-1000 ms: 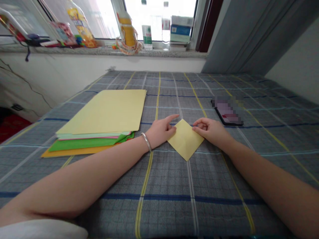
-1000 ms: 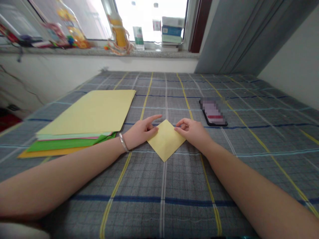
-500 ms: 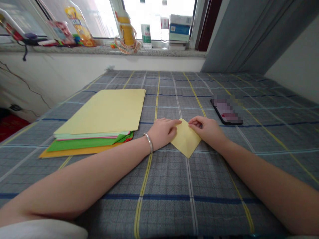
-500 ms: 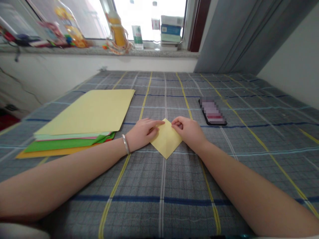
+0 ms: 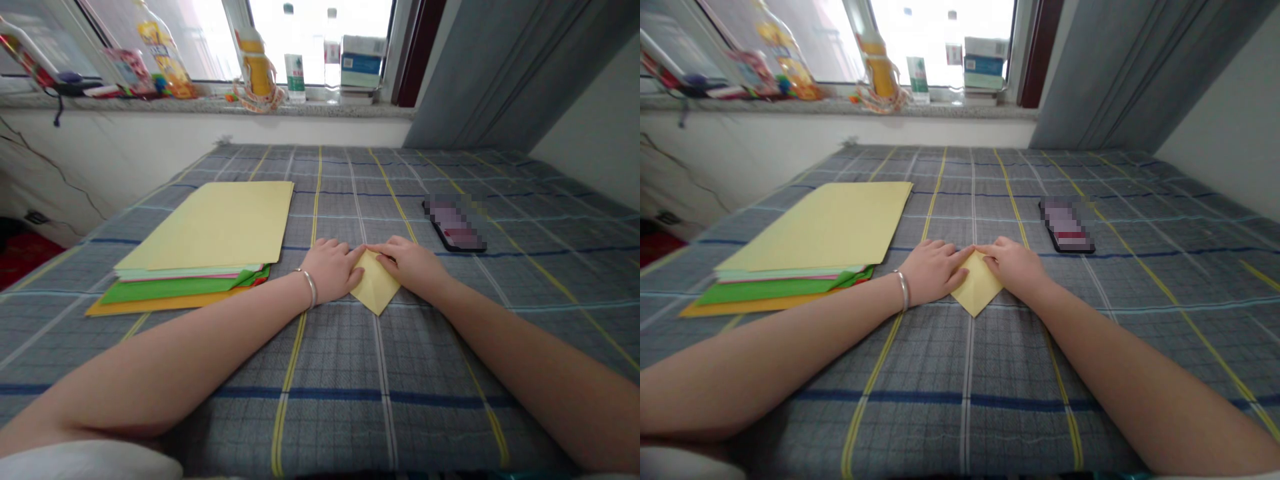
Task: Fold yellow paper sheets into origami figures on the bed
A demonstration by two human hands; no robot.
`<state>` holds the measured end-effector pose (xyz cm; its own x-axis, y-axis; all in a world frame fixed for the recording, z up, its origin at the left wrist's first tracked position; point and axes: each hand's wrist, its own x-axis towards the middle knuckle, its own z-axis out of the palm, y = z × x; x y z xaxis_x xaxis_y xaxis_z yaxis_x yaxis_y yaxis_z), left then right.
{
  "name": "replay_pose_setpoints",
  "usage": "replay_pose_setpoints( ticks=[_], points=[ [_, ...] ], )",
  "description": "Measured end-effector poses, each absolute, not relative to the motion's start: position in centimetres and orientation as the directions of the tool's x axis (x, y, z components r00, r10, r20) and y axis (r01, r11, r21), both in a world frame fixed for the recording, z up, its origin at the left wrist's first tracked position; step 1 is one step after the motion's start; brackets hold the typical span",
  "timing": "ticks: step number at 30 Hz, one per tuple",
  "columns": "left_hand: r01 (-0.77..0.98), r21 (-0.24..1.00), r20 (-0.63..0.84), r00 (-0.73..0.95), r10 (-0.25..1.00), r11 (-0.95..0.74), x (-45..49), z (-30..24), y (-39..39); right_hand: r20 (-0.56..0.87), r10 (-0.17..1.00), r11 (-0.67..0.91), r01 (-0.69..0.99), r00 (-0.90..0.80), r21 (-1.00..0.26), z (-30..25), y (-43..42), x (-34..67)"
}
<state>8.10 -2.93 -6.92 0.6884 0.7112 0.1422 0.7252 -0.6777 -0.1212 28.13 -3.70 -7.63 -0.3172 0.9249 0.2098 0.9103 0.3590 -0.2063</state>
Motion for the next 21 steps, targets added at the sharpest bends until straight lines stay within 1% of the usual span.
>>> replay_pose_setpoints(
  ticks=[3, 5, 9, 11, 15, 18, 21],
  points=[
    [0.731, -0.134, 0.165, 0.682, 0.712, -0.669, 7.9, -6.8, -3.0, 0.236, 0.911, 0.387, 0.900, -0.339, -0.200, -7.6, -3.7, 28.3],
    [0.714, -0.135, 0.190, 0.699, 0.690, -0.687, 7.6, -6.8, -2.9, 0.252, 0.897, 0.417, 0.883, -0.363, -0.214, -7.5, -3.7, 28.5],
    [0.618, -0.145, 0.237, 0.780, 0.579, -0.773, 6.6, -6.6, -2.5, 0.289, 0.854, 0.502, 0.833, -0.434, -0.234, -7.6, -3.8, 29.2],
    [0.562, -0.145, 0.223, 0.820, 0.526, -0.814, 6.2, -6.6, -2.3, 0.300, 0.824, 0.551, 0.804, -0.481, -0.222, -7.6, -3.9, 29.6],
    [0.431, -0.151, 0.165, 0.898, 0.407, -0.890, 6.1, -6.6, -2.3, 0.268, 0.798, 0.594, 0.779, -0.540, -0.200, -7.2, -4.3, 30.1],
    [0.408, -0.160, 0.152, 0.910, 0.386, -0.899, 6.0, -6.6, -2.5, 0.232, 0.798, 0.596, 0.784, -0.556, -0.171, -6.8, -4.7, 30.3],
    [0.382, -0.138, 0.152, 0.920, 0.362, -0.914, 5.5, -6.4, -2.7, 0.201, 0.786, 0.612, 0.781, -0.584, -0.122, -6.4, -4.9, 30.2]
  ],
)
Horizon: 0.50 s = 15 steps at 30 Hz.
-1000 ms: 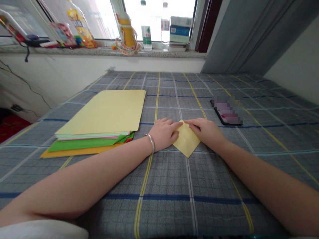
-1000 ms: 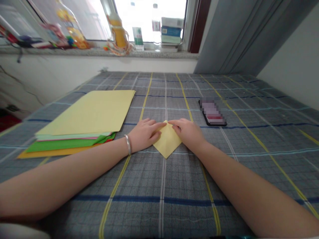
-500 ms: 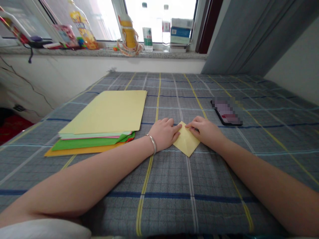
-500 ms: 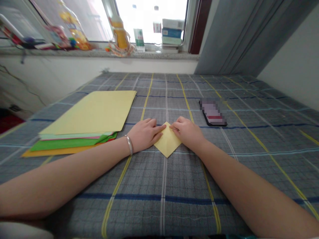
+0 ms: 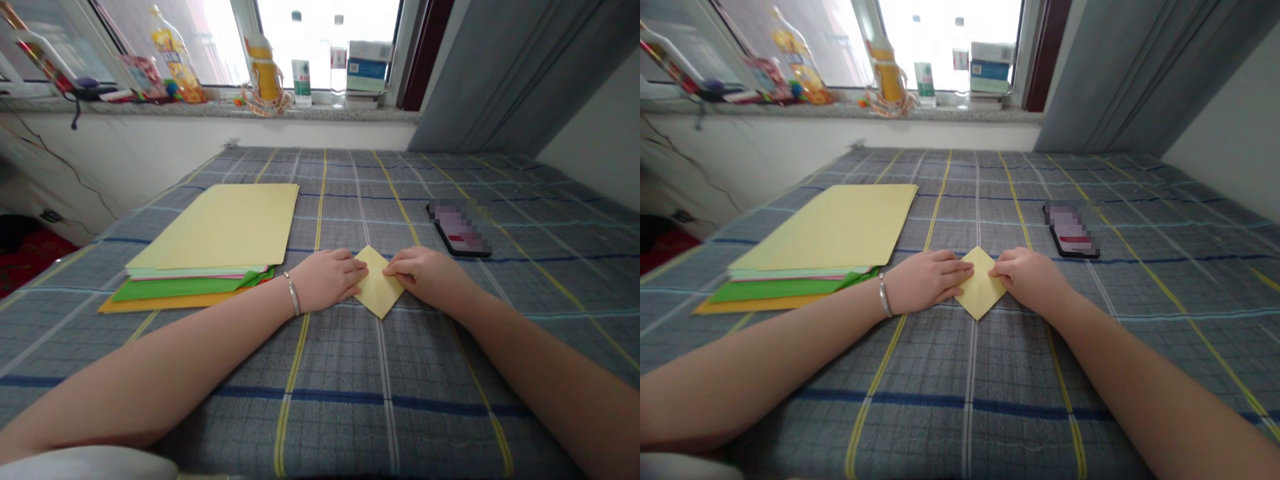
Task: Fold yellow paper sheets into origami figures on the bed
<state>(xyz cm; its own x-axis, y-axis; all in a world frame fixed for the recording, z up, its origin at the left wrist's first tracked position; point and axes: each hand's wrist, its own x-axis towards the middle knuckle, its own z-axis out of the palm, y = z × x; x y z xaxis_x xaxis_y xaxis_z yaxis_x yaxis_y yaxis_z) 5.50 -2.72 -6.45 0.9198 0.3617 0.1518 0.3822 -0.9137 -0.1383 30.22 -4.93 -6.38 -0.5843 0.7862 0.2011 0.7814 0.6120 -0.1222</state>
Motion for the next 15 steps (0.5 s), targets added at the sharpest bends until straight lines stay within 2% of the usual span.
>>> replay_pose_setpoints(
  ticks=[4, 7, 11, 15],
  points=[
    [0.310, -0.119, 0.163, 0.943, 0.290, -0.943, 4.7, -6.4, -2.7, 0.174, 0.761, 0.642, 0.765, -0.625, -0.059, -6.2, -5.1, 30.2],
    [0.284, -0.132, 0.195, 0.947, 0.256, -0.950, 4.6, -6.5, -2.5, 0.162, 0.748, 0.658, 0.750, -0.643, -0.062, -6.1, -5.2, 30.3],
    [0.232, -0.202, 0.229, 0.956, 0.185, -0.951, 4.8, -6.4, -2.6, 0.168, 0.742, 0.669, 0.734, -0.649, -0.114, -5.6, -5.4, 30.7],
    [0.215, -0.273, 0.201, 0.966, 0.163, -0.938, 4.9, -6.2, -2.8, 0.191, 0.776, 0.625, 0.774, -0.602, -0.098, -5.0, -6.2, 31.0]
  ],
)
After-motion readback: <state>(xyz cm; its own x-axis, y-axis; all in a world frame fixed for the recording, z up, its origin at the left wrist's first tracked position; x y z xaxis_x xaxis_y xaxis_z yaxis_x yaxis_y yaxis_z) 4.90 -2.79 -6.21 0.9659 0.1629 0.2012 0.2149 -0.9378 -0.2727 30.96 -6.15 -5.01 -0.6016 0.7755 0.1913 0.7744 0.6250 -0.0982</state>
